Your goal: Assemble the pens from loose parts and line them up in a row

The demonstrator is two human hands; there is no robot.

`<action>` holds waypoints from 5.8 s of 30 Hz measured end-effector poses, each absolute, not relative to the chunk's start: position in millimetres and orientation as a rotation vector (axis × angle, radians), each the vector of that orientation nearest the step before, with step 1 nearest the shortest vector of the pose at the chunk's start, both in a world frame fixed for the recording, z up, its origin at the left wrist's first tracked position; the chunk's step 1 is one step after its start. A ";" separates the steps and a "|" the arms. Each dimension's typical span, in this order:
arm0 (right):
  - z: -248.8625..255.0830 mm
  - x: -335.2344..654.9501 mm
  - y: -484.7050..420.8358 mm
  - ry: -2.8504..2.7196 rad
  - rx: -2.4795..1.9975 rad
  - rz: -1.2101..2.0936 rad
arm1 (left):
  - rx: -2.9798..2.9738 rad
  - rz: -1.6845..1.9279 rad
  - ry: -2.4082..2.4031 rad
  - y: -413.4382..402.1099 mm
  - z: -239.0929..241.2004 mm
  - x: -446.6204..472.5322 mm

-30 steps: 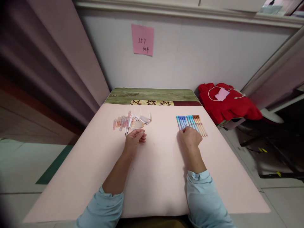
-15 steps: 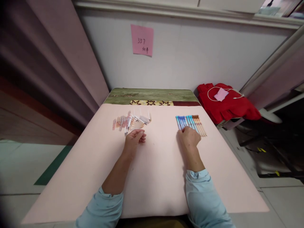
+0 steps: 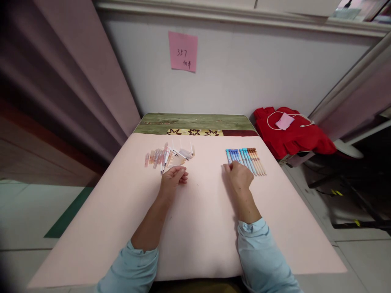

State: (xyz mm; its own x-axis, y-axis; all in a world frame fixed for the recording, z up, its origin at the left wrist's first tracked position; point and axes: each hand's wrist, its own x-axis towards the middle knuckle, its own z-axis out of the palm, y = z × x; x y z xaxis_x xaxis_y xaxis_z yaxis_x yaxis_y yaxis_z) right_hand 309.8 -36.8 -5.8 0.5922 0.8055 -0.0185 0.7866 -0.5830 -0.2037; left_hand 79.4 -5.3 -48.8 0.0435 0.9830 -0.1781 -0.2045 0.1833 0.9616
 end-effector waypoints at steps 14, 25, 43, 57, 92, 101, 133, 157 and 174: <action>-30.1 226.0 -49.6 -2.107 -1.974 0.393 | 0.980 1.135 1.136 -5.6 -48.5 80.1; -38.1 227.5 -47.8 -2.044 -1.922 0.393 | 0.992 1.128 1.131 -5.5 -50.2 79.2; -37.4 282.9 -32.0 -1.373 -2.196 0.322 | 1.000 1.125 1.132 -7.3 -48.5 77.3; -39.7 270.5 -31.8 -1.494 -2.100 0.316 | 1.046 1.107 1.150 -6.0 -53.6 78.4; -48.5 241.7 -43.6 -1.874 -1.827 0.342 | 1.226 1.145 1.143 -22.0 -50.7 78.0; -46.9 238.4 -43.8 -1.950 -1.799 0.287 | 1.239 1.135 1.159 -22.8 -49.1 77.8; -35.1 306.7 -25.6 -1.813 -2.424 -0.184 | 1.152 1.166 1.048 -18.4 -52.4 71.6; -34.9 335.4 5.2 -1.624 -2.635 -0.187 | 1.161 1.125 1.051 -13.3 -59.0 70.7; -26.9 341.6 -4.1 -1.695 -2.577 -0.229 | 1.180 1.127 1.045 -13.0 -60.4 71.2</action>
